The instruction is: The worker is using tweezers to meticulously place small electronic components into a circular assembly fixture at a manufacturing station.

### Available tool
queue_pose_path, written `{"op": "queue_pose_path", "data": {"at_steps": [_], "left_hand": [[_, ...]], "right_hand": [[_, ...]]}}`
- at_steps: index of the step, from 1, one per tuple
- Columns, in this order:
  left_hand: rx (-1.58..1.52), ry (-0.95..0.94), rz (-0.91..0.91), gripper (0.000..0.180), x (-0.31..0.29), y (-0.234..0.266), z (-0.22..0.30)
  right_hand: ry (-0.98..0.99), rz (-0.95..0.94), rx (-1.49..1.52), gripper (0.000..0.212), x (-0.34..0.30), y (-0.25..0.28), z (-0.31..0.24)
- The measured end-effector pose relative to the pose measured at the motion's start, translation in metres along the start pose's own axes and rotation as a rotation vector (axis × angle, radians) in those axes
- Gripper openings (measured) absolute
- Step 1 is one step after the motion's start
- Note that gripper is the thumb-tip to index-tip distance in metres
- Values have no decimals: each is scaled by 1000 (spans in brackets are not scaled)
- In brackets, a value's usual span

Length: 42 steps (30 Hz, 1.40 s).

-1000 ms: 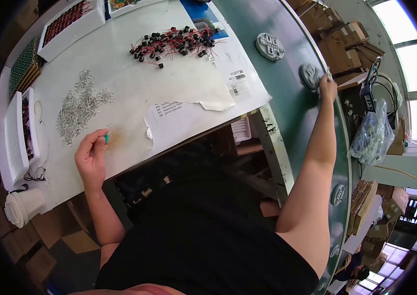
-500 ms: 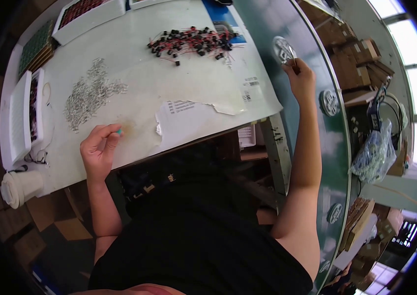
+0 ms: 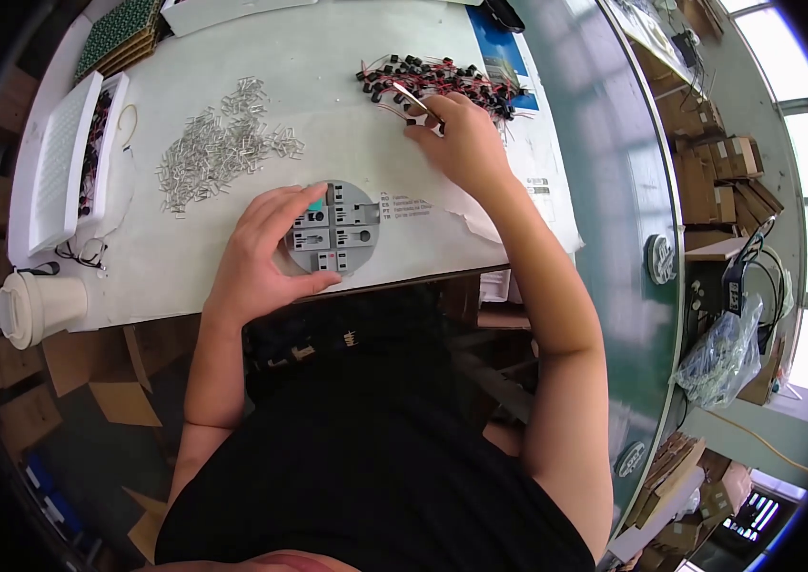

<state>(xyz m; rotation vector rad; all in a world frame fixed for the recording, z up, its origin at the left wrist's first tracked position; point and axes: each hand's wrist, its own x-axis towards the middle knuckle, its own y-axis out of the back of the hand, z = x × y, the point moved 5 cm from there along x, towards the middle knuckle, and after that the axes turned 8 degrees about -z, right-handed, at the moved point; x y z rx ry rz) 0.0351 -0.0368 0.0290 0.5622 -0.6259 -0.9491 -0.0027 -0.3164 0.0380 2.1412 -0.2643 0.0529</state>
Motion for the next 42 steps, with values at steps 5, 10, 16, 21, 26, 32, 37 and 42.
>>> {"op": "queue_pose_path", "data": {"at_steps": [5, 10, 16, 21, 26, 32, 37, 42], "left_hand": [[-70, -4, 169, 74, 0, 11, -7], [-253, -3, 389, 38, 8, 43, -9], [-262, -58, 163, 22, 25, 45, 10], [-527, 34, 135, 16, 22, 29, 5], [-535, 146, 80, 14, 13, 22, -1], [-73, 205, -1, 20, 17, 4, 10], [156, 178, 37, 19, 15, 1, 17], [111, 110, 249, 42, 10, 3, 10]], "right_hand": [[-97, -40, 56, 20, -5, -1, -28], [51, -192, 214, 20, -29, 5, -93], [224, -124, 334, 25, -37, -3, -114], [147, -90, 619, 22, -46, -20, -104], [74, -31, 725, 24, -65, -25, -82], [-20, -52, 184, 16, -80, -26, -95], [-29, -142, -158, 13, -77, -26, -106], [55, -245, -383, 8, -75, -28, -116]]}}
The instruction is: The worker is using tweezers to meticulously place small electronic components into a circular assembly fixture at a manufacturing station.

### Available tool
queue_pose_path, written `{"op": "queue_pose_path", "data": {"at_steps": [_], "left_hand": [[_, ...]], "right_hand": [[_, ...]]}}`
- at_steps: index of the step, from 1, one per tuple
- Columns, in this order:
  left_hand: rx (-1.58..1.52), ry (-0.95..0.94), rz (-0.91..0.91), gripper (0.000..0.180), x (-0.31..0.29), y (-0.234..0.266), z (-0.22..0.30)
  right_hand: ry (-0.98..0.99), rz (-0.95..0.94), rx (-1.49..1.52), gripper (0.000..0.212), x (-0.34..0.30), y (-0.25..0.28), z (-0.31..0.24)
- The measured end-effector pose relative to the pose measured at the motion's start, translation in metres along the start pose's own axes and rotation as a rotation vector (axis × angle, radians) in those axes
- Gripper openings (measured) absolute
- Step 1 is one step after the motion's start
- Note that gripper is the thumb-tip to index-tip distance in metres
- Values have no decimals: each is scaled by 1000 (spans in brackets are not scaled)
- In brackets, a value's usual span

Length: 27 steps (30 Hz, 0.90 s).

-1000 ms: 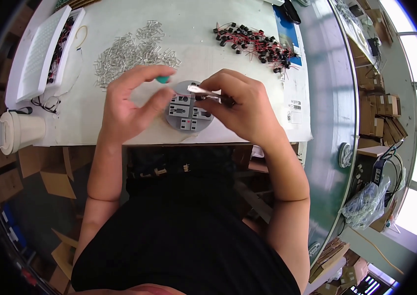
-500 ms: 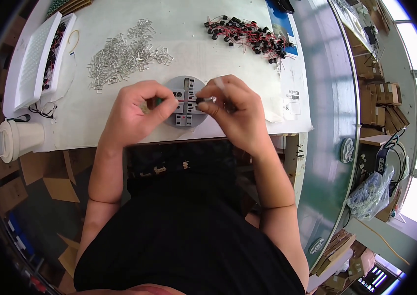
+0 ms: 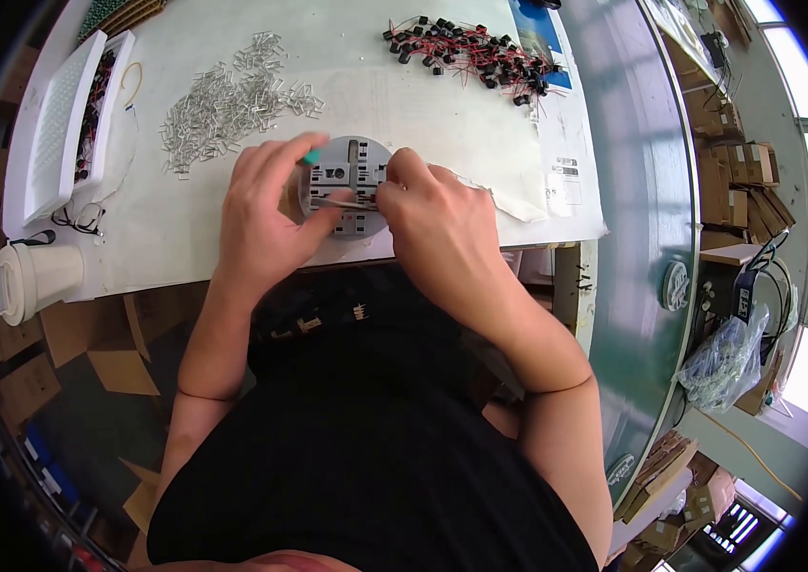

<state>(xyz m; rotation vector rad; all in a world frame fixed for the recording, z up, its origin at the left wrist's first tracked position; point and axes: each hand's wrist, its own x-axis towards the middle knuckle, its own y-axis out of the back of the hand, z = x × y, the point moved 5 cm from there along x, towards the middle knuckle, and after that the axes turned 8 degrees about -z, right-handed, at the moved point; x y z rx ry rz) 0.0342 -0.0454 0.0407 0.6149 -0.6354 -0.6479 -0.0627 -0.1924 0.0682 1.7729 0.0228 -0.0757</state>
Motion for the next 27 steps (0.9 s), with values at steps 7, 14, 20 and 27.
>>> {"op": "queue_pose_path", "data": {"at_steps": [7, 14, 20, 27], "left_hand": [[-6, -16, 54, 69, -5, -20, -6], [33, -6, 26, 69, -11, -19, -7], [21, 5, 24, 70, -9, -20, -6], [0, 0, 34, 71, -9, -21, -5]], "right_hand": [[-9, 316, 139, 14, -29, -25, -14], [31, 575, 1089, 34, -8, -14, 20], [215, 612, 1202, 50, 27, -39, 20], [294, 656, 1164, 51, 28, -41, 9]]}}
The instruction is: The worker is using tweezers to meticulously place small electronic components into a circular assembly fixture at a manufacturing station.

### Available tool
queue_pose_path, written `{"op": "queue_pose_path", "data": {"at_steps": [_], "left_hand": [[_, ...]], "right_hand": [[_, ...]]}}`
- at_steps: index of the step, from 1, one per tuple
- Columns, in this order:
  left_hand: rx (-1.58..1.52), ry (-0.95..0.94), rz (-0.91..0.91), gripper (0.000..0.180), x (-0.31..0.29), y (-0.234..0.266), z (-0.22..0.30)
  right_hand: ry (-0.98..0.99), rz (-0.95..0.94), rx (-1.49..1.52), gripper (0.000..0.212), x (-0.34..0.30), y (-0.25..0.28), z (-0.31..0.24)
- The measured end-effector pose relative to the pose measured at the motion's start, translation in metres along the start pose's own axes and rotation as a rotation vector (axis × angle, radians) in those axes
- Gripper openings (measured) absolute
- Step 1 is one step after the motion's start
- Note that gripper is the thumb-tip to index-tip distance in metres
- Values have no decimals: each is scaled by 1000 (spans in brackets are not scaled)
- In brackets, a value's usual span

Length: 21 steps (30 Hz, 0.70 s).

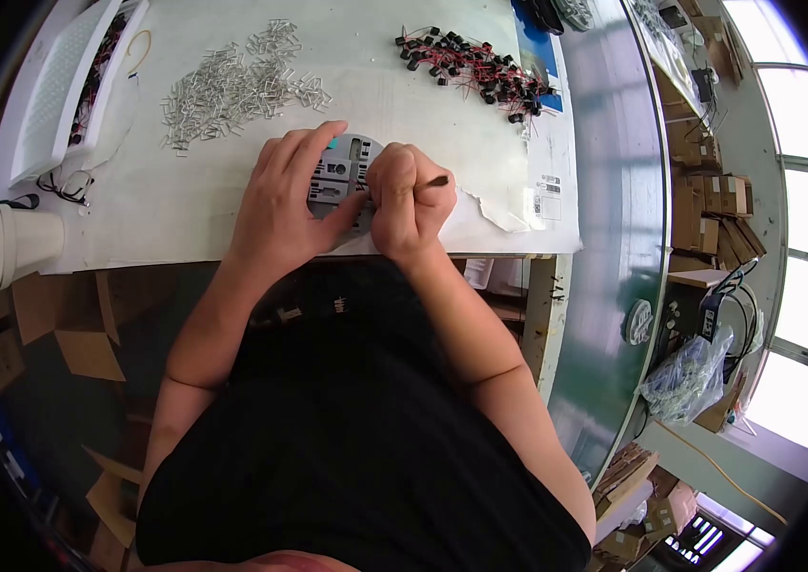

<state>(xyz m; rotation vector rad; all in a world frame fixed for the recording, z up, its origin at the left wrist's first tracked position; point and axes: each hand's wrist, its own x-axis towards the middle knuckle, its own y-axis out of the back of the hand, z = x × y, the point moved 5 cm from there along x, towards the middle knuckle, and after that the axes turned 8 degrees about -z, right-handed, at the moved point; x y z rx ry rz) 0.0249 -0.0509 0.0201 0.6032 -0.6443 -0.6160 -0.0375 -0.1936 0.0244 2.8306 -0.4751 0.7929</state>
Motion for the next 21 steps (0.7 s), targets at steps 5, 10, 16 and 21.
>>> {"op": "queue_pose_path", "data": {"at_steps": [5, 10, 16, 21], "left_hand": [[6, -15, 12, 72, -6, 2, -2], [59, 19, 57, 66, -15, 9, 1], [75, 18, 50, 64, -11, 10, 2], [59, 18, 27, 71, -18, 14, -3]], "right_hand": [[-62, -47, 46, 47, 0, 1, 1], [-342, -283, -437, 22, 60, 5, -17], [-123, -808, -754, 18, 151, -19, 57], [-162, -1029, -825, 18, 157, -42, 84]]}}
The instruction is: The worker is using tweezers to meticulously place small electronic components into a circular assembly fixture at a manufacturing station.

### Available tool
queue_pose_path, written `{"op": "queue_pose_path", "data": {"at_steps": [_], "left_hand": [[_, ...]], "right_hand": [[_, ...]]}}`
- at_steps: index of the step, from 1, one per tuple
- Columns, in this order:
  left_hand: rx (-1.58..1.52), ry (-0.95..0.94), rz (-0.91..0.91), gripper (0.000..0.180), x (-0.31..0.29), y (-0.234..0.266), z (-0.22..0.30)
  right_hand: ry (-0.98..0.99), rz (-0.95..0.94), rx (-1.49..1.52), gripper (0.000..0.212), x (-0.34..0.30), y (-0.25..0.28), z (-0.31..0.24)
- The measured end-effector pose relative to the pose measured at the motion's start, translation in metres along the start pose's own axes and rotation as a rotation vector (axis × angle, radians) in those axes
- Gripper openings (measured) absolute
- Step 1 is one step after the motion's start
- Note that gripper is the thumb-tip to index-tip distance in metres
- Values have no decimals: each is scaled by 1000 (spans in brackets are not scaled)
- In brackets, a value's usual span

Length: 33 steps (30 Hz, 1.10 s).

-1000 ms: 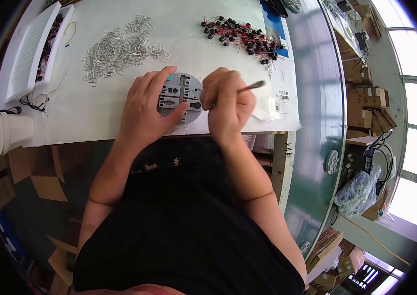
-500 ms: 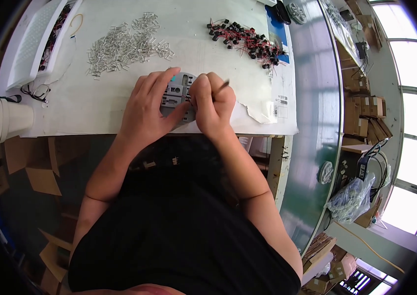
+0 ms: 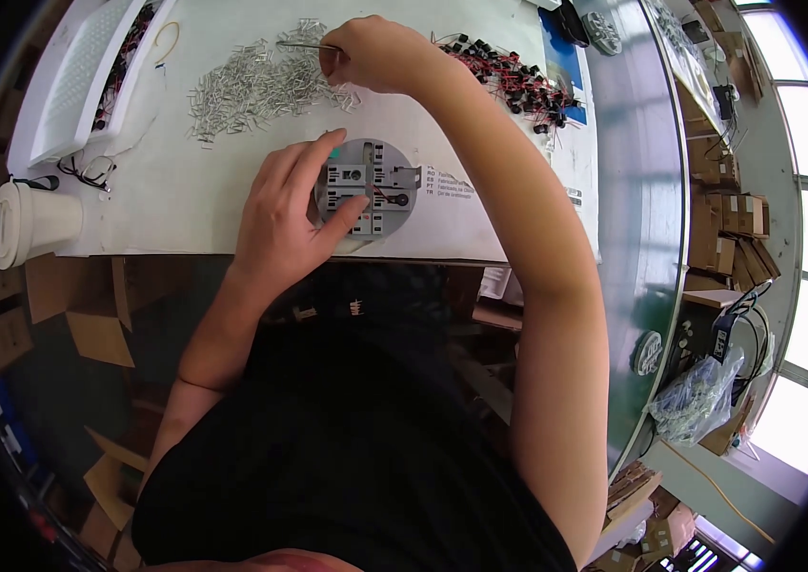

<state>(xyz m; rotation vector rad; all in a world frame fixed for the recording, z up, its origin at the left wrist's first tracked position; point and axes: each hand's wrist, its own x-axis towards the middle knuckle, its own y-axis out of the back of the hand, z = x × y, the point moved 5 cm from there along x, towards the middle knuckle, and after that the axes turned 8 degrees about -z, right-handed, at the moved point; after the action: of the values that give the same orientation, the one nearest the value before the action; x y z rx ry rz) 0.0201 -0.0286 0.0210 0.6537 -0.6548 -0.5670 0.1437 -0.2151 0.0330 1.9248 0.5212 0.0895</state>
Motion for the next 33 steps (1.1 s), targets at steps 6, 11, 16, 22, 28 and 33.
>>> {"op": "queue_pose_path", "data": {"at_steps": [6, 11, 16, 22, 28, 33], "left_hand": [[-154, -32, -69, 87, 1, 15, -5], [-202, -4, -184, 100, 6, 16, -11], [-214, 41, -209, 103, 8, 7, -12], [-227, 45, -180, 102, 4, 3, -13], [-244, 42, -169, 100, 4, 5, -12], [-240, 32, -178, 93, 4, 6, -12]], "right_hand": [[-86, 147, -128, 18, -3, -19, 3], [-121, 419, 96, 17, -42, 6, -17], [-259, 597, 286, 22, -107, 3, -18], [-539, 443, 744, 27, -144, -19, -29], [-519, 413, 840, 26, -139, -49, -23], [-549, 430, 805, 24, -137, -50, -26]]}}
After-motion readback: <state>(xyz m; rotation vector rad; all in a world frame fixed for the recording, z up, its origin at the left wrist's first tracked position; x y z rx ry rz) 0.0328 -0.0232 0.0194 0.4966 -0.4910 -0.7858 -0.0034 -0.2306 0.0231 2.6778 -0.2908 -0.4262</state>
